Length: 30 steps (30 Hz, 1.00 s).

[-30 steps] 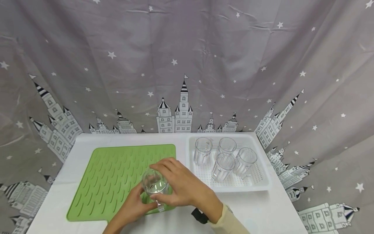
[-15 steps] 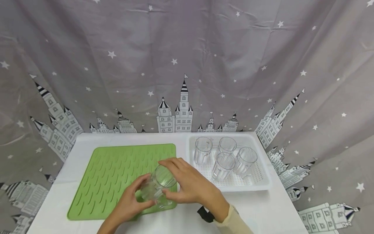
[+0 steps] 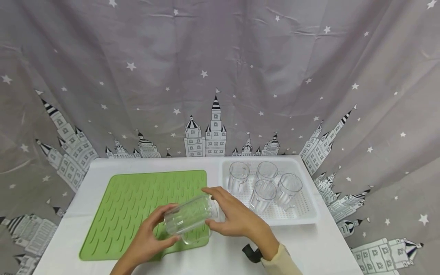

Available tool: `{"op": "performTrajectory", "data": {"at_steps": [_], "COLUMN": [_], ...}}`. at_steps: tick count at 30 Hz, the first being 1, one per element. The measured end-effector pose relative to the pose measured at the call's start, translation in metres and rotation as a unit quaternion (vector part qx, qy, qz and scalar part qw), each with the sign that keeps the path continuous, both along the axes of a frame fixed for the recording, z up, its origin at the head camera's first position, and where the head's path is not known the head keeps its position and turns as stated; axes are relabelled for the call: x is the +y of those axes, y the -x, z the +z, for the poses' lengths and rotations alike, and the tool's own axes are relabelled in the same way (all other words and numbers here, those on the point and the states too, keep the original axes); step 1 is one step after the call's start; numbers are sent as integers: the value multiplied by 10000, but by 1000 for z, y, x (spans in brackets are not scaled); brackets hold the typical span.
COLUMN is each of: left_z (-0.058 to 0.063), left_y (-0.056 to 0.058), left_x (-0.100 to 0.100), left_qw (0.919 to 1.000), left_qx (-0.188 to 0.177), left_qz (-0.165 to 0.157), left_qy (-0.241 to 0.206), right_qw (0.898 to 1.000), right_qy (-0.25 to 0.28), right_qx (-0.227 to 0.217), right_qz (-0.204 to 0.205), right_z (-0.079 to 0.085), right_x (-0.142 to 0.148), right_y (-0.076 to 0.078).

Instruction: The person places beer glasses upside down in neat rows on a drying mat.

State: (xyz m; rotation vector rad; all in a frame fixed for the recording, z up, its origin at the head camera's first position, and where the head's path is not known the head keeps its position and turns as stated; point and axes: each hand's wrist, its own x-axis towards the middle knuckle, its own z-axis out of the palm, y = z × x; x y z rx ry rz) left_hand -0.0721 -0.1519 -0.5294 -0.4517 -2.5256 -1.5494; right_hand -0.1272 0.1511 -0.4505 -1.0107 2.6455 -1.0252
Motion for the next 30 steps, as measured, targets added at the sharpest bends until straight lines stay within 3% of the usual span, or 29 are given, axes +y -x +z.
{"op": "performTrajectory", "data": {"at_steps": [6, 16, 30], "left_z": [8, 8, 10], "left_y": [-1, -2, -2], "left_x": [-2, -10, -14], "left_qw": [9990, 9983, 9972], "left_qx": [360, 26, 212], "left_qz": [68, 352, 447], "left_qy": [-262, -465, -563], "right_qw": [10000, 9997, 9988], "right_qy": [70, 11, -123], "right_qx": [-67, -159, -256], "right_qz": [-12, -163, -395], "right_z": [-7, -12, -10], "right_x": [4, 11, 17], "right_y": [-1, -2, -3]}}
